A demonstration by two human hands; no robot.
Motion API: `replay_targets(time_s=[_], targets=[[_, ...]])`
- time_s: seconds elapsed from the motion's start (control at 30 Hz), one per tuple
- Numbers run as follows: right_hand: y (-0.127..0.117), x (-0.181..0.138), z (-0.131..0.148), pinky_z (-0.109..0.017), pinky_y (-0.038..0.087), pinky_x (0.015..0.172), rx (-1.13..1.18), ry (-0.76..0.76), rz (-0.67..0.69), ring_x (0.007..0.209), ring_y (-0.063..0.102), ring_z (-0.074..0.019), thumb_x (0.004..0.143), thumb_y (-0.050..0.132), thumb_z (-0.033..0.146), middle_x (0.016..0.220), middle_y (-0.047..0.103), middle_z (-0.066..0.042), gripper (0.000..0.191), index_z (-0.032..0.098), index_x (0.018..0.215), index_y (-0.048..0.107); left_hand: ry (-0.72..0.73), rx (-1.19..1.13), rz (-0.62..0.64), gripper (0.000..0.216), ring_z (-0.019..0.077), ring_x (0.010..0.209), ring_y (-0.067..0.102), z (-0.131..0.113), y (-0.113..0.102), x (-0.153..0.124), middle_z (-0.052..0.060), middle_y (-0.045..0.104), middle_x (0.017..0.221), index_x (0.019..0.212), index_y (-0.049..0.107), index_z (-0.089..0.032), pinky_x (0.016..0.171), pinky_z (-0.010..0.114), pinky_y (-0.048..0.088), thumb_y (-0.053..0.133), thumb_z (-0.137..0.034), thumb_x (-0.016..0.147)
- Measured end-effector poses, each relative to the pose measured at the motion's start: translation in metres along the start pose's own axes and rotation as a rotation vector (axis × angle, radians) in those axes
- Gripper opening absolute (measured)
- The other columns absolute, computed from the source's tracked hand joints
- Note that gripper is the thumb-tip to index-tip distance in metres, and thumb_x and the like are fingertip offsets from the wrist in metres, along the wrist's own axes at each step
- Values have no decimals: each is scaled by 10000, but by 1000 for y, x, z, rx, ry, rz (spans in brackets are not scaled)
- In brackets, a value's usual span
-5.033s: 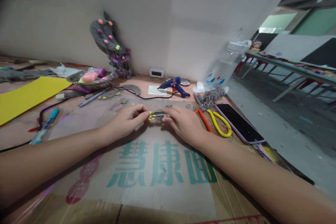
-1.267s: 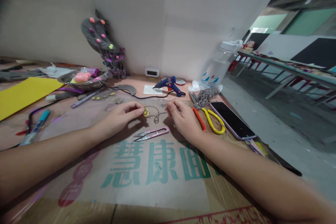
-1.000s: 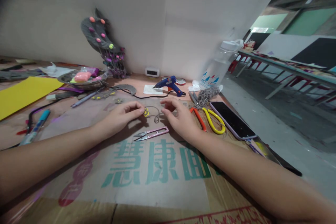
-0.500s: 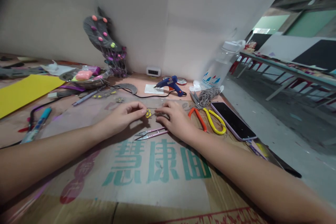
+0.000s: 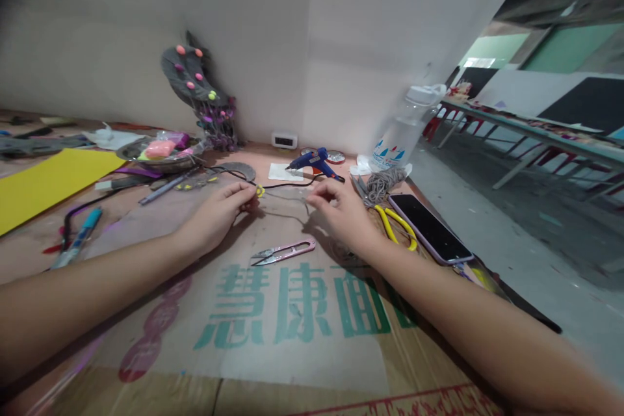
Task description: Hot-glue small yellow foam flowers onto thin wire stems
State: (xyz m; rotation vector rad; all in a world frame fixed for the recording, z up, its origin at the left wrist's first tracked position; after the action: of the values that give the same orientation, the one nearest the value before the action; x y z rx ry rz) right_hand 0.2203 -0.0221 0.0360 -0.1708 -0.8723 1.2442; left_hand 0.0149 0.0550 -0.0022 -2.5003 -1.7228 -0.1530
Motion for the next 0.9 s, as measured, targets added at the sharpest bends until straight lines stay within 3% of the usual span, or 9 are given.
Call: replay_targets(time_s=[0.13,0.23,0.37,0.43,0.53,0.63,0.7,0.77,0.9], targets=[[-40,15,14,-279,466,727,120,46,-303,718,587,-125,879,574,294,763,637,-12,166,179,766,612,-31,-68,-61,252,123,652,497,7,-6,8,-11,528,686,724,527,-169,619,239,380,573,-405,797],[-82,25,27,-306,497,699,314,-61,-468,732,638,-130,906,549,383,912,673,-66,247,187,757,560,3,-44,-58,269,124,657,481,7,-6,9,-9,532,683,711,538,-164,631,244,366,575,-417,793],[-130,21,54,-260,433,498,404,-248,-635,503,553,-91,921,547,336,604,574,2,239,202,723,542,53,-15,-55,282,123,635,453,5,-5,7,-14,517,651,678,537,-159,623,249,343,564,-415,794],[-135,9,74,-237,404,443,327,-252,-580,445,515,-73,899,588,280,563,566,9,208,198,709,559,65,-8,-59,278,125,629,454,4,-4,7,-16,519,642,675,542,-160,618,249,342,565,-414,788],[-118,-14,103,-263,509,485,210,-148,-259,542,639,-133,826,660,178,692,696,-51,117,202,733,594,69,-1,-49,252,129,632,464,3,-3,6,-19,526,649,683,552,-161,618,250,348,571,-395,777],[-92,-33,123,-236,576,544,172,-126,75,670,703,-155,824,648,134,791,739,-41,99,232,839,650,66,16,-40,243,128,631,461,1,-2,4,-23,520,651,691,549,-161,623,252,348,563,-385,783],[-80,-39,128,-207,590,578,169,-102,204,727,716,-147,840,626,129,839,747,-24,142,248,905,668,71,30,-28,242,131,638,464,-1,-2,3,-22,519,654,699,549,-162,628,253,351,559,-385,791],[-77,-38,125,-192,589,598,150,-71,199,740,719,-137,839,629,144,843,750,-11,140,251,914,678,83,53,-10,237,134,652,473,-2,-2,2,-19,525,665,708,555,-164,639,254,358,557,-383,799],[-86,-22,107,-215,574,637,20,-20,-16,695,713,-139,806,686,236,758,746,-19,37,208,782,686,114,99,21,235,142,677,493,-3,-1,1,-7,543,687,711,562,-169,661,262,372,550,-379,815]])
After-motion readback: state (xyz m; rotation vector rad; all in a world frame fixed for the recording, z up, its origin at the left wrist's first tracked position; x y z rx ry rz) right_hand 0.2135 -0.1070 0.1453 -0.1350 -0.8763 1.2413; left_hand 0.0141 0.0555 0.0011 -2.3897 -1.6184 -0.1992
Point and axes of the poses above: each hand's wrist, its own x-axis towards the middle knuckle, its own y-axis out of the palm, z = x × y, the point moved 2 cm from there along x, towards the middle knuckle
